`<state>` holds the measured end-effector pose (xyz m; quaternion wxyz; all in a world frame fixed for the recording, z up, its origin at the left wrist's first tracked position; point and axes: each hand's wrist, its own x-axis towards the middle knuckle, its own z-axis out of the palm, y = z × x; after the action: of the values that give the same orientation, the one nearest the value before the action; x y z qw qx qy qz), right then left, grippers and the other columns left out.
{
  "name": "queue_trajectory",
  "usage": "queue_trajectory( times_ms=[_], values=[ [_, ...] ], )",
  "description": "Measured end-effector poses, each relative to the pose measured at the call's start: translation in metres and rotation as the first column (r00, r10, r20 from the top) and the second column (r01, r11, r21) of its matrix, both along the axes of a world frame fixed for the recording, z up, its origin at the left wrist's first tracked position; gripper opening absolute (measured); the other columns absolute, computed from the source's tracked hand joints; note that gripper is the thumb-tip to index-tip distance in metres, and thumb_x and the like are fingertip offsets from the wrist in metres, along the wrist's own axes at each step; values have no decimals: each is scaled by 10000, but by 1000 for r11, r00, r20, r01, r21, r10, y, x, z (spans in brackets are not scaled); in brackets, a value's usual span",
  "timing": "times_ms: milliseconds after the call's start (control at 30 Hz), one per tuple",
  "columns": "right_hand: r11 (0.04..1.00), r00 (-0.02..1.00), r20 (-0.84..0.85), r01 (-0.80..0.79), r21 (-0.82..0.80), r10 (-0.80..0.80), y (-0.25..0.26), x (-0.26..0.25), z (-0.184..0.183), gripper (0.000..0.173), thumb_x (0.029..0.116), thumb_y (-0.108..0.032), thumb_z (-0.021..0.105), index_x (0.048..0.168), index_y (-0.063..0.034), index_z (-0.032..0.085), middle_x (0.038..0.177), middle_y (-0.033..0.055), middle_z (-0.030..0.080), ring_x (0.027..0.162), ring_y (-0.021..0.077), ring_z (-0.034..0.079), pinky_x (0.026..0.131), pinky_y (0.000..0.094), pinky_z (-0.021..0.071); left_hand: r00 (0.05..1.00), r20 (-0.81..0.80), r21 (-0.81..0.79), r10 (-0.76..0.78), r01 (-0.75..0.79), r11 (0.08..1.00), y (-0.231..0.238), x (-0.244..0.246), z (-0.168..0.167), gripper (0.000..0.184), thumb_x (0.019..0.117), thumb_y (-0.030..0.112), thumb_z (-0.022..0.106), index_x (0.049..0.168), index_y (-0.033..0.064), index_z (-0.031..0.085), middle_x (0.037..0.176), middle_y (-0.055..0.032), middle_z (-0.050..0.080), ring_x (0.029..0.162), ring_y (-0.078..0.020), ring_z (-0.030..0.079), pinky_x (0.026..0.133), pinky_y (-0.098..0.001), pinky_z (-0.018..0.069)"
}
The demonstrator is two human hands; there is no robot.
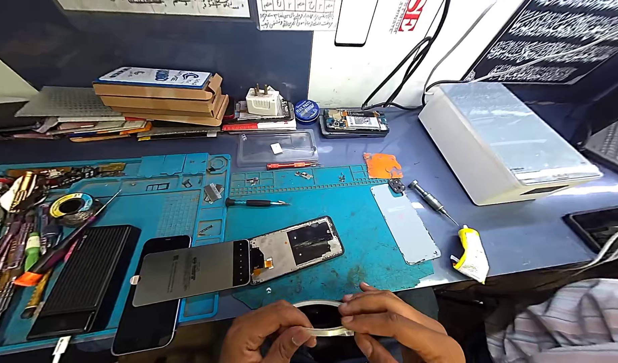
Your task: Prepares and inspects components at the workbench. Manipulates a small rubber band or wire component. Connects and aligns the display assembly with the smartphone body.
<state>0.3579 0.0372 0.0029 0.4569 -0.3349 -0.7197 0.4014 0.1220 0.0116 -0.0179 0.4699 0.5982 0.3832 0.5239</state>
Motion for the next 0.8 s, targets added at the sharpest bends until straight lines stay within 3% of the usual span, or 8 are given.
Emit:
queue_trajectory(
  times_ms=[100, 233, 367, 400, 467, 533, 667, 800],
  values=[
    [995, 996, 32, 86, 47, -87, -7, 0, -1, 153, 946, -181, 756, 1032, -57, 779, 1113, 100, 768, 1162, 248, 700, 1132, 545, 481, 999, -31, 5, 26, -25, 1000, -1, 5, 1, 251, 1046, 233, 576, 1009, 32, 722, 928, -40, 731, 720, 1, 617, 612, -142, 495],
    [979, 981, 4, 194, 65, -195, -14, -4, -4, 100, 899, -129, 807, 958, -55, 773, 1038, 76, 777, 1099, 221, 724, 1109, 508, 514, 998, -54, 12, 36, -35, 999, -3, 12, 1, 233, 1038, 220, 597, 1015, 31, 730, 948, -54, 741, 715, -7, 625, 604, -148, 500],
    [978, 979, 8, 203, 46, -204, -17, 1, -3, 74, 904, -107, 790, 917, -41, 758, 1012, 84, 776, 1087, 223, 727, 1114, 512, 509, 989, -148, 56, 30, -22, 998, -5, 13, 3, 169, 1006, 171, 655, 986, 28, 744, 999, -84, 760, 885, -87, 712, 745, -225, 589],
    [980, 980, 15, 197, 36, -197, -18, 3, -1, 65, 904, -99, 786, 912, -43, 756, 1010, 85, 775, 1089, 229, 726, 1114, 519, 507, 977, -208, 71, 42, -28, 997, -5, 13, 5, 170, 999, 184, 667, 970, 42, 756, 985, -72, 765, 889, -88, 707, 768, -242, 582],
    [982, 982, 25, 187, 17, -187, -19, 7, 1, 50, 898, -81, 783, 898, -43, 751, 1000, 85, 773, 1080, 234, 727, 1109, 521, 512, 943, -325, 96, 74, -45, 994, -6, 13, 9, 171, 981, 230, 689, 938, 95, 784, 958, -23, 777, 863, -86, 650, 776, -285, 463],
    [983, 982, 35, 185, 1, -185, -21, 12, 3, 52, 898, -76, 781, 891, -39, 744, 980, 86, 770, 1062, 233, 732, 1108, 517, 513, 914, -398, 118, 82, -38, 992, -5, 13, 11, 156, 965, 263, 705, 928, 146, 802, 923, 27, 771, 885, -97, 599, 820, -314, 408],
    [983, 982, 50, 183, -24, -182, -26, 21, 4, 54, 895, -72, 780, 892, -36, 740, 966, 88, 769, 1047, 217, 736, 1116, 510, 504, 898, -435, 120, 69, -18, 993, -5, 19, 12, 154, 954, 292, 720, 927, 174, 815, 825, 41, 739, 946, -141, 599, 889, -377, 395],
    [979, 979, 57, 200, -45, -197, -30, 29, 4, 55, 896, -79, 779, 883, -42, 741, 951, 79, 768, 1031, 209, 739, 1119, 512, 502, 897, -439, 114, 46, 5, 993, -6, 28, 10, 171, 958, 269, 716, 910, 136, 813, 767, 10, 721, 866, -143, 620, 887, -374, 410]
  ],
)
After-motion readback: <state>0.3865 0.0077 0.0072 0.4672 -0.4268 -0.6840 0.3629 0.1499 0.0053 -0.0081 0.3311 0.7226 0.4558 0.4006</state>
